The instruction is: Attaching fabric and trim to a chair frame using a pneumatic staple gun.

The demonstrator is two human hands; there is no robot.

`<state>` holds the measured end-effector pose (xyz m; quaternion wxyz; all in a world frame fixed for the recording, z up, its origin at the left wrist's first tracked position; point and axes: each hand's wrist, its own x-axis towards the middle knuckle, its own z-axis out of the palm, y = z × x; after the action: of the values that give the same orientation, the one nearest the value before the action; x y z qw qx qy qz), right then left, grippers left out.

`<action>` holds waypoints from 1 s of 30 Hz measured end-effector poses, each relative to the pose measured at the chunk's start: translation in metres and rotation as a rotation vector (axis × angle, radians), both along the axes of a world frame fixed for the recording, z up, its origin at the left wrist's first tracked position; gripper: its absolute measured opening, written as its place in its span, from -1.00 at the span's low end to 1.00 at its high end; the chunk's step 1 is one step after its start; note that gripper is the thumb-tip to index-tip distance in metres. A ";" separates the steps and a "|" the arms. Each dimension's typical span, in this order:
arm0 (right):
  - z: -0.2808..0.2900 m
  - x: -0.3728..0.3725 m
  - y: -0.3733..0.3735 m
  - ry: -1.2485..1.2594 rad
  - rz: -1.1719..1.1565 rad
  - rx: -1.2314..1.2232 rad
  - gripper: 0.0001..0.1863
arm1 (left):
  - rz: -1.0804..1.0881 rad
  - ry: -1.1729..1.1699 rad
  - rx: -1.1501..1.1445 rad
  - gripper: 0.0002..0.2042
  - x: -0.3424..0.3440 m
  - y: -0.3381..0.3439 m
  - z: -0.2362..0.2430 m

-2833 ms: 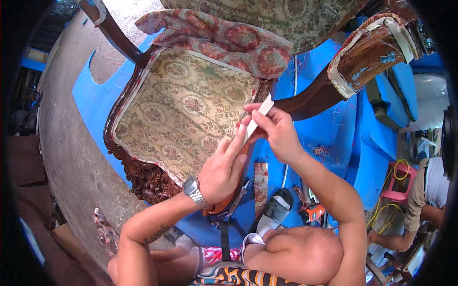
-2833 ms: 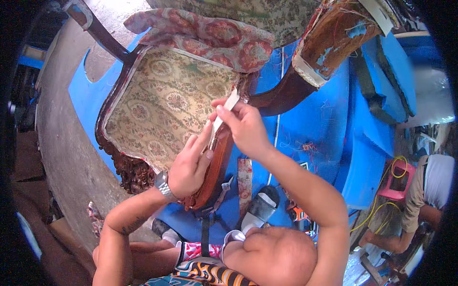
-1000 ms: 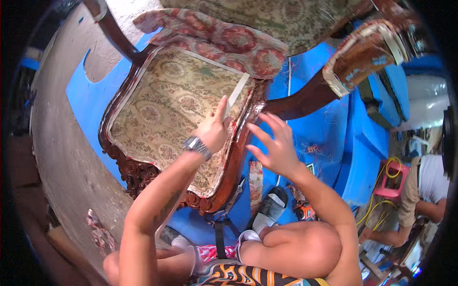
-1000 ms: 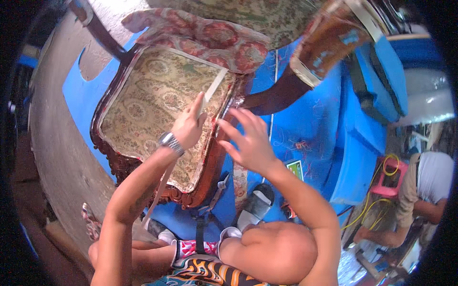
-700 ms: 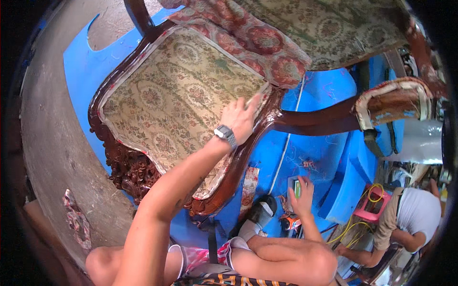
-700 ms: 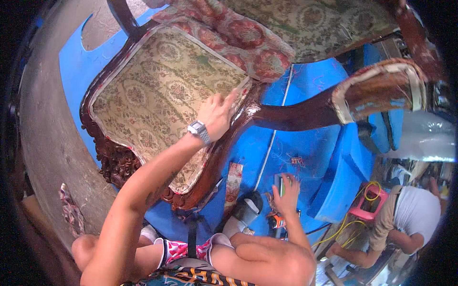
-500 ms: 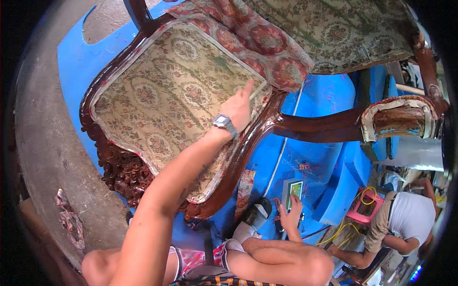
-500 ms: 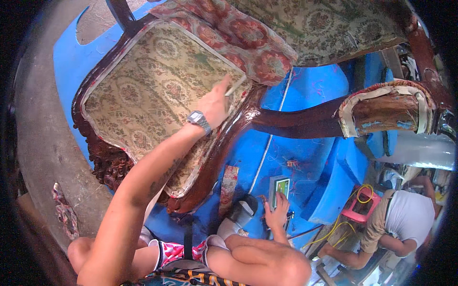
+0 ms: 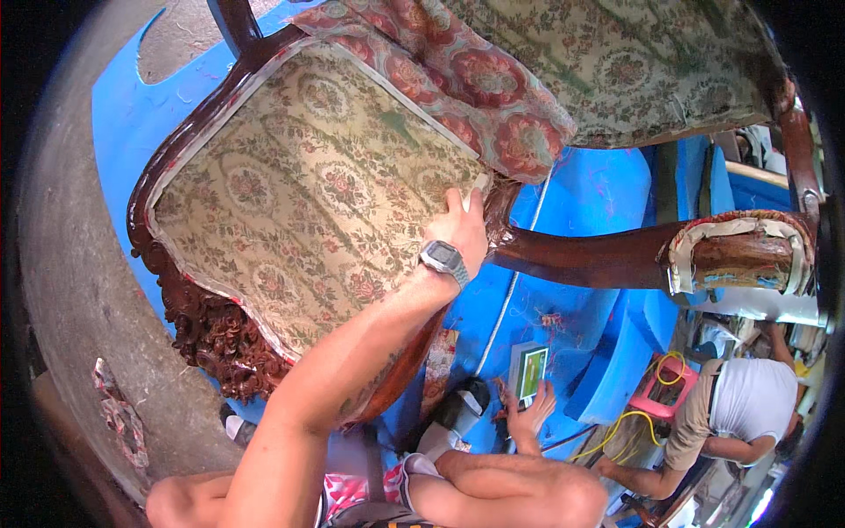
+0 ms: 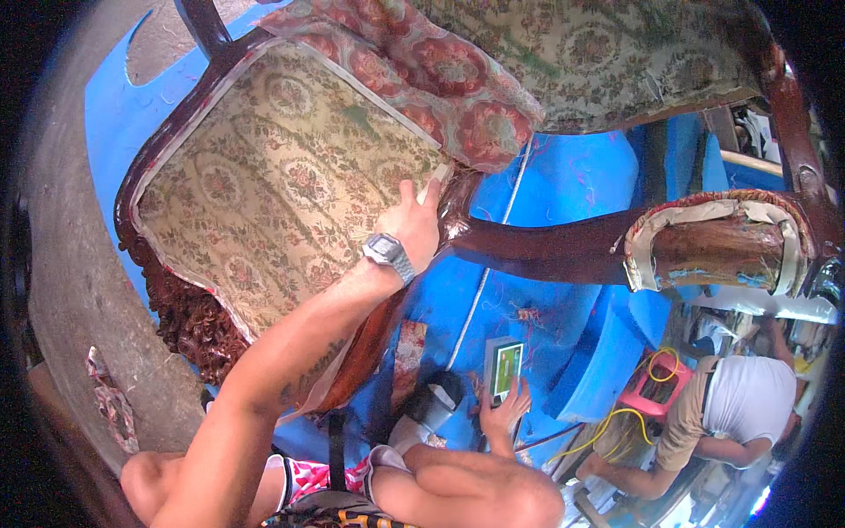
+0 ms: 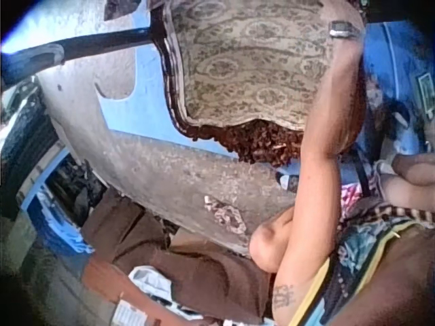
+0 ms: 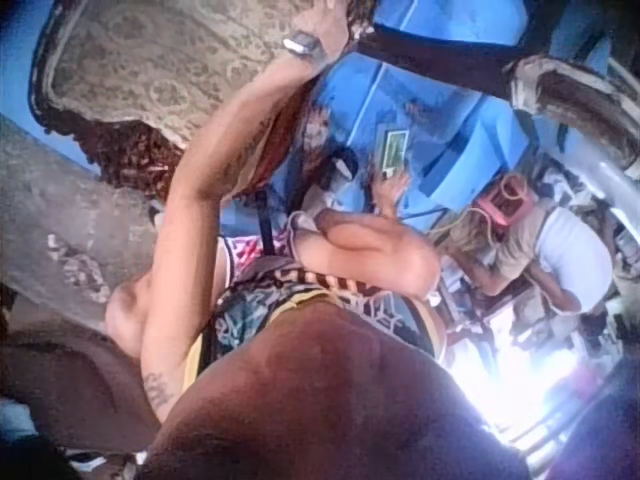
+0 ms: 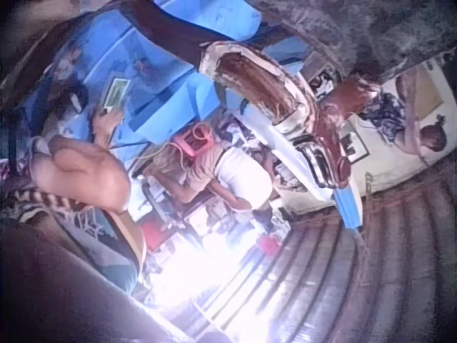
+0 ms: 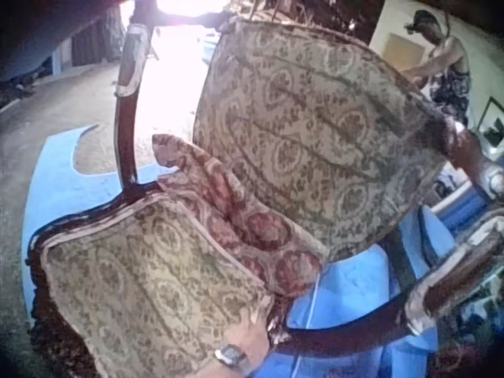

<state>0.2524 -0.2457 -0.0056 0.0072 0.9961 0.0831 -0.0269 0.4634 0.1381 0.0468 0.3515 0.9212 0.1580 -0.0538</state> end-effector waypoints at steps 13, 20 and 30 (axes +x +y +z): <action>-0.026 0.018 0.017 0.059 -0.148 0.136 -0.02 | -0.074 -0.285 -0.317 -0.60 0.022 0.033 -0.055; -0.039 0.025 0.005 0.044 -0.167 0.031 -0.01 | -0.134 -0.241 -0.210 -0.62 0.023 0.040 -0.069; -0.044 0.013 0.001 0.065 -0.216 0.190 -0.10 | -0.098 -0.197 -0.133 -0.63 0.040 0.034 -0.064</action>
<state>0.2656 -0.2450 -0.0496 -0.0928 0.9941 -0.0223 -0.0520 0.5029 0.1725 -0.0171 0.4226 0.9033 0.0737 0.0095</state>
